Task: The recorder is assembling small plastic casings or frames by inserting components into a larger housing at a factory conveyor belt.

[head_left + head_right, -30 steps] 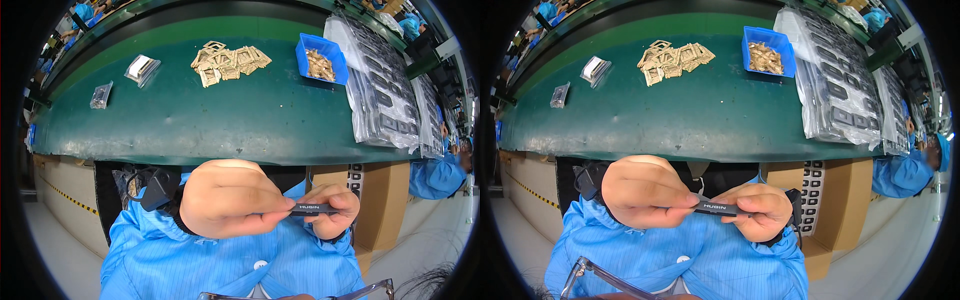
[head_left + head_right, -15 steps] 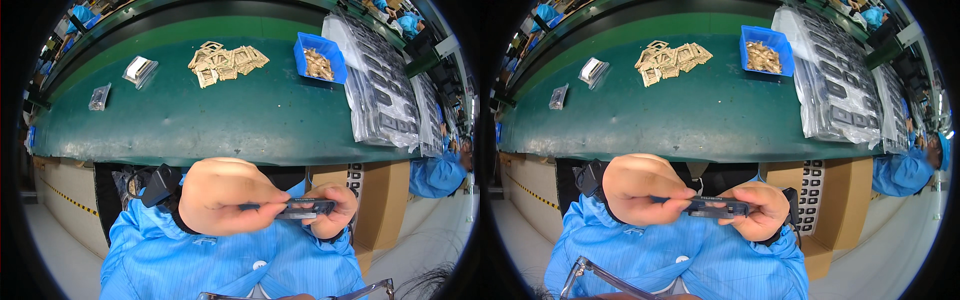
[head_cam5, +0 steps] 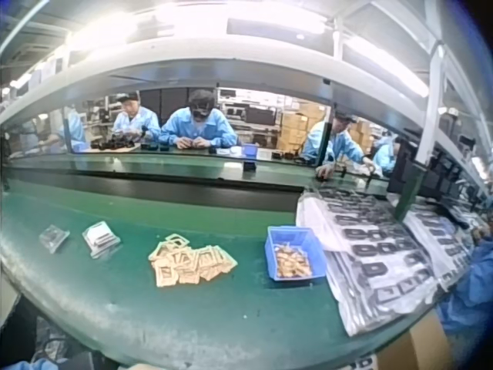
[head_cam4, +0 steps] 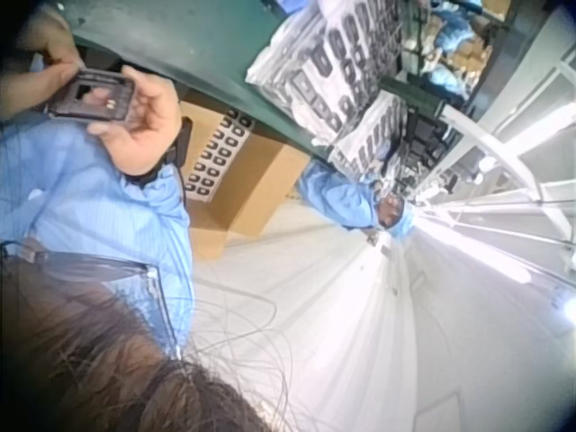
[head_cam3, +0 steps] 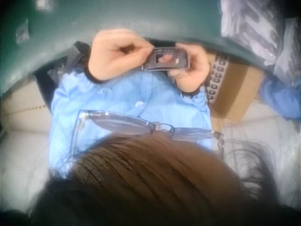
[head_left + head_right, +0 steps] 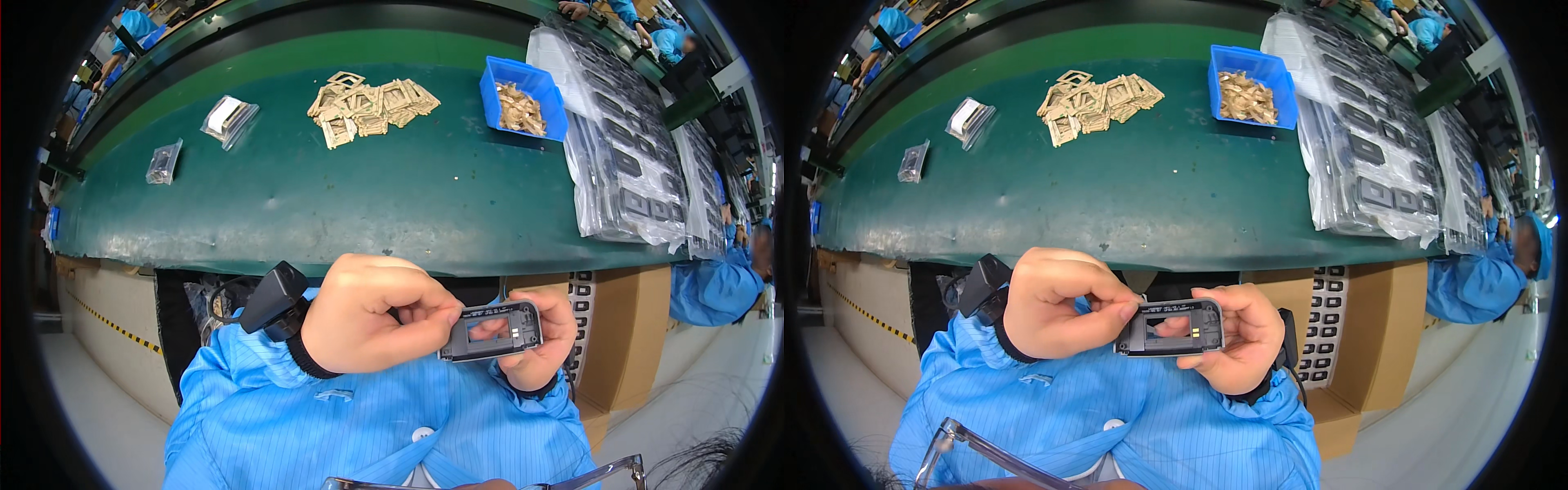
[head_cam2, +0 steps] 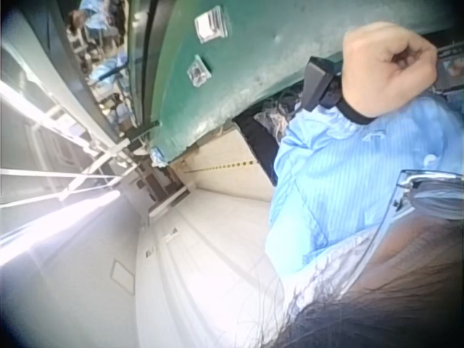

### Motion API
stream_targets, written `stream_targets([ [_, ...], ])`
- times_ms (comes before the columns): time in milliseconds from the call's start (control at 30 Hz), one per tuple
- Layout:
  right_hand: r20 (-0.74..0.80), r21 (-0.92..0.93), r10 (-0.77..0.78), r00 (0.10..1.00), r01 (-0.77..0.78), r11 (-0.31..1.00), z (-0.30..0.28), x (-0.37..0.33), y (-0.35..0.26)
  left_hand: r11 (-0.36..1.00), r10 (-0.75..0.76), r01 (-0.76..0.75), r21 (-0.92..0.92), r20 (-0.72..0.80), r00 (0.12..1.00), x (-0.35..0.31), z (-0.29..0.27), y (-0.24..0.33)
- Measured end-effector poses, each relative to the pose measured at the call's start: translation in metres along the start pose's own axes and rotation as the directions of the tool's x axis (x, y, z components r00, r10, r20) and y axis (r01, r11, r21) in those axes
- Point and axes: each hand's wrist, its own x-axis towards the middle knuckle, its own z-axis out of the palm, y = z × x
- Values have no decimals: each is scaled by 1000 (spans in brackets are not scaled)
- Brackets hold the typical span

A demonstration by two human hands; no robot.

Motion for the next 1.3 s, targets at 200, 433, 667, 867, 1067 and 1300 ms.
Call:
stream_targets([
  [200,-135,4,-2,991,2,1000,-1,6,5,996,-61,65,-55,71,996,3,-1,-4],
  [433,-176,22,40,984,-37,999,0,11,2,988,-115,127,-88,132,985,4,0,-6],
  [667,-182,45,31,983,-23,999,-2,13,4,991,-99,109,-77,128,987,6,1,-13],
  [867,-142,0,-23,990,23,1000,-9,19,1,988,-104,119,-100,142,984,13,0,-13],
  [1067,-413,-416,-260,873,73,907,-69,78,-60,873,196,-172,457,-4,981,30,-9,-54],
  [1300,-474,-838,-411,779,-255,483,-281,145,-142,927,-120,175,330,-182,976,45,-9,-96],
])
